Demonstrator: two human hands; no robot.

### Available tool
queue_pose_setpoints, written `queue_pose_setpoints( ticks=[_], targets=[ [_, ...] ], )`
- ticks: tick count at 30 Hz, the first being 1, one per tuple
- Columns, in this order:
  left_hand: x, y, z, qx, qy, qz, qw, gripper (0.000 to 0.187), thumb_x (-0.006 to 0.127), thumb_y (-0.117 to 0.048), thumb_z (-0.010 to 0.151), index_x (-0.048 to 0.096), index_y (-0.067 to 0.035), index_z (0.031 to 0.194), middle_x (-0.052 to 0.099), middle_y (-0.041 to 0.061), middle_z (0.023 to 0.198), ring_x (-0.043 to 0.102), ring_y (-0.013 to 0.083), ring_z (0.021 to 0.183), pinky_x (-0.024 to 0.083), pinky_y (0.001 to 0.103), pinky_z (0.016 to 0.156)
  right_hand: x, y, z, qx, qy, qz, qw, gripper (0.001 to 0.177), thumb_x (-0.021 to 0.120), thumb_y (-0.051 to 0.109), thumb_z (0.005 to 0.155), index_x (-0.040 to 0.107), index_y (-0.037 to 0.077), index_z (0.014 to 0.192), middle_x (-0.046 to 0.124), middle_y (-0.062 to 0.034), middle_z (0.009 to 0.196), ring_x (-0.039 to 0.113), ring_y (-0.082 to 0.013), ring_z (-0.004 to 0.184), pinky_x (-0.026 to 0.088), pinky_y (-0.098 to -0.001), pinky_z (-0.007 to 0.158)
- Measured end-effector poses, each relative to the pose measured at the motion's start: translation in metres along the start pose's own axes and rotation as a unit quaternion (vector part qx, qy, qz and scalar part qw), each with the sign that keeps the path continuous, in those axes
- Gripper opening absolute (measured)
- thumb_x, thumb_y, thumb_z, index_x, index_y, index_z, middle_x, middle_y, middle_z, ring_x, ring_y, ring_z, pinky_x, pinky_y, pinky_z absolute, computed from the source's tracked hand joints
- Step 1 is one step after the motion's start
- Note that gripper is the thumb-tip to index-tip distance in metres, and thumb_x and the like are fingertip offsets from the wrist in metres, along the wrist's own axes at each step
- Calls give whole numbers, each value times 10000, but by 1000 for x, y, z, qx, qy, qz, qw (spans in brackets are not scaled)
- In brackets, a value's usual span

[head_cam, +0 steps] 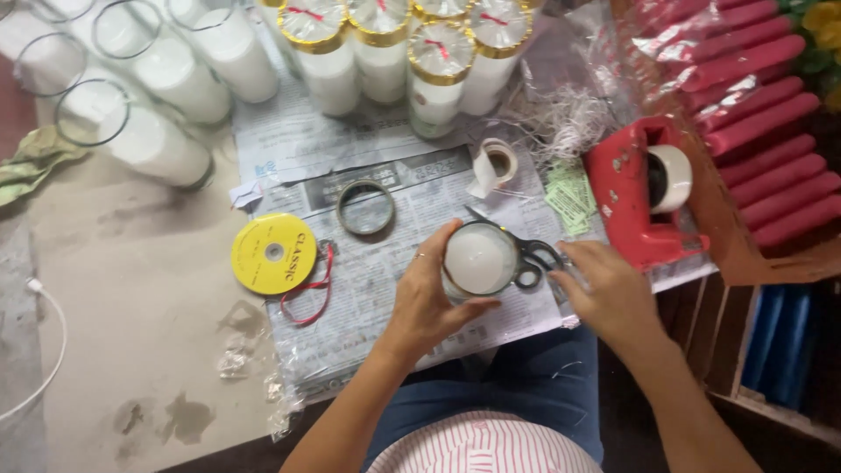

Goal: Applying decorative gold tape to the rims of white candles in glass jars

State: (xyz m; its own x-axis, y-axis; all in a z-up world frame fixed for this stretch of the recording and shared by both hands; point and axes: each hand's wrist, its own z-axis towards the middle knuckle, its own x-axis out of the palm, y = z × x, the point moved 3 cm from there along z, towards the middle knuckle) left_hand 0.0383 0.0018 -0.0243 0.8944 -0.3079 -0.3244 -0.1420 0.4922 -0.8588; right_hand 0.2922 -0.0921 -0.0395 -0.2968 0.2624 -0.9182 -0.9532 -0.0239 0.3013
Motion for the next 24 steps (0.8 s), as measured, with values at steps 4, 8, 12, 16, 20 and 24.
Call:
queue_pose_setpoints(
  ticks=[4,8,12,16,20,24],
  targets=[
    [0,-2,4,-7,42,26,999,909,864,-420,749,430,-53,1459,569,172,1458,590,333,1336,465,408,1111,-59,-46,-16,67,-106,30,992,179,636,19,1022,739,13,1169,734,-132,1180,689,-261,1061,516,-352,937],
    [1,4,13,-3,-21,64,998,931,901,-368,731,426,-35,1460,576,195,1443,593,334,1327,480,400,1106,-88,-97,-8,331,-128,144,924,183,620,90,1060,753,30,1169,733,-75,1024,620,-156,836,491,-307,773],
    [2,11,16,-6,-48,106,993,962,891,-416,747,387,-35,1473,545,214,1461,572,354,1341,523,411,1058,-65,-143,6,492,37,195,848,297,681,291,1013,745,78,1209,728,-60,1132,621,-164,1020,455,-327,868],
    [1,9,11,-22,-35,107,993,1024,868,-454,760,321,-54,1527,495,199,1519,510,352,1417,455,438,1151,-53,-151,19,527,89,247,808,194,702,273,1008,751,92,1059,732,-57,962,637,-165,870,460,-313,828],
    [-3,5,4,-31,-30,93,995,1128,810,-516,792,145,-81,1592,263,236,1653,375,440,1503,357,561,1219,-67,-133,29,495,39,274,824,68,714,153,944,732,94,974,713,-23,1179,638,-156,1086,454,-343,1037],
    [-19,-4,-1,-30,-48,107,993,1102,820,-438,819,117,-128,1610,270,203,1659,497,369,1425,365,641,1195,-119,-94,16,404,-90,317,854,55,692,35,967,677,67,925,679,-29,1154,645,-133,1075,545,-261,1034]
  ],
)
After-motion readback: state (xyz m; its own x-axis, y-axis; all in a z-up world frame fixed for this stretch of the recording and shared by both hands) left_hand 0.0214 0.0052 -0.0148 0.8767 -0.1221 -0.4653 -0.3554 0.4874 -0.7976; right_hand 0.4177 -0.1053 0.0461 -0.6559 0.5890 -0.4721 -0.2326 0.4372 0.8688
